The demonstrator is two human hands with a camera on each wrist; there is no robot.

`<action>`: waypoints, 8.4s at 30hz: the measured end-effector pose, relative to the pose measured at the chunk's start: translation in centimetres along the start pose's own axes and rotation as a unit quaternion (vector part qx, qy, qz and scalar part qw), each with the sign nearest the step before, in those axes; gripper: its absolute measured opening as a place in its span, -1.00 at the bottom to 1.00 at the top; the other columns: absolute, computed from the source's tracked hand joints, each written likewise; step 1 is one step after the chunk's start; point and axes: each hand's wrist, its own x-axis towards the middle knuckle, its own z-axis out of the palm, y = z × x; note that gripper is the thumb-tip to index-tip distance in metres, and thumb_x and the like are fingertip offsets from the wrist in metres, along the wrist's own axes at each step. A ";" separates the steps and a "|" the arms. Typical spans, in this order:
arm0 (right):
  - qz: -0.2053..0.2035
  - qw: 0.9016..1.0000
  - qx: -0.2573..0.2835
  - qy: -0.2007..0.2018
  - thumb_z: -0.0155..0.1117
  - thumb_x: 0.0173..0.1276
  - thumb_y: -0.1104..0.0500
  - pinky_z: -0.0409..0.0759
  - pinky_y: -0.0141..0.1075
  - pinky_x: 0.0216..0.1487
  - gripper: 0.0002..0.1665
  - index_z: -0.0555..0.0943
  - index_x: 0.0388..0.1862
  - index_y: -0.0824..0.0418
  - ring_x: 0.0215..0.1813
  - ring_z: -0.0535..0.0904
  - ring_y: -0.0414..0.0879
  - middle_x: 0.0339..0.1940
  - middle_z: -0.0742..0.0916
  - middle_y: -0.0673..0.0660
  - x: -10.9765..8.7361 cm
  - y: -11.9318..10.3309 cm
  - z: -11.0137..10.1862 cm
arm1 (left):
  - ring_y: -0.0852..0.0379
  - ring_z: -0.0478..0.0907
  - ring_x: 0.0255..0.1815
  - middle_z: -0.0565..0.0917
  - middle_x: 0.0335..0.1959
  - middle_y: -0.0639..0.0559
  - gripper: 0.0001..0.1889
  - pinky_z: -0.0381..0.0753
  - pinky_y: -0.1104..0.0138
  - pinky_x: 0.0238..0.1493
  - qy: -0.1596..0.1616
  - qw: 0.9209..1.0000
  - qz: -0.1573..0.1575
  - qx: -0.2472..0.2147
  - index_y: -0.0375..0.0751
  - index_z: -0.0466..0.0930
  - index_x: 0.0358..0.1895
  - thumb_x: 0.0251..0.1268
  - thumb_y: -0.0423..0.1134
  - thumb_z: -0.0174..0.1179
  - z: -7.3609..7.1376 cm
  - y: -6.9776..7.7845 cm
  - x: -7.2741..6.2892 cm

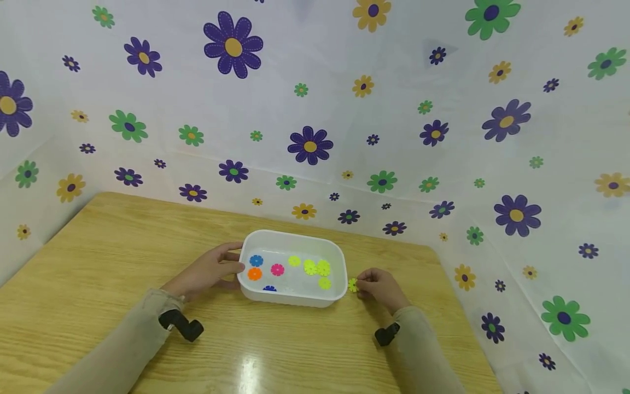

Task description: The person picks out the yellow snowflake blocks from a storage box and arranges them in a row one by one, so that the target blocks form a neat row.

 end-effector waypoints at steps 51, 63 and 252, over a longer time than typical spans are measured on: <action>-0.098 0.987 -0.110 0.071 0.29 0.51 0.05 0.69 -0.02 0.15 -0.54 0.58 0.25 0.29 0.10 0.64 0.08 0.09 0.71 0.20 -1.5 -7.0 0.8 | -0.19 0.61 0.15 0.37 0.34 -0.40 -0.27 0.77 0.01 0.04 -0.018 1.000 0.012 -0.012 -0.12 0.10 0.64 0.52 -0.24 0.22 -0.3 -0.3 0.1; -0.132 0.982 -0.135 0.032 0.39 0.45 0.07 0.63 0.06 0.28 -0.53 0.60 0.27 0.18 0.22 0.63 0.06 0.15 0.71 0.14 -2.0 -11.2 5.5 | -0.21 0.60 0.16 0.38 0.33 -0.39 -0.28 0.77 0.01 0.04 -0.019 1.000 0.007 -0.020 -0.11 0.12 0.63 0.51 -0.23 0.23 -0.2 -0.2 -0.1; -0.117 0.989 -0.087 0.027 0.33 0.48 0.10 0.67 -0.06 0.16 -0.69 0.66 0.12 0.18 0.06 0.62 0.01 -0.01 0.72 0.10 -1.1 -9.6 5.9 | -0.19 0.62 0.14 0.41 0.32 -0.35 -0.31 0.78 0.01 0.04 -0.009 1.000 0.004 -0.018 -0.05 0.18 0.62 0.51 -0.24 0.24 -0.3 -0.3 0.0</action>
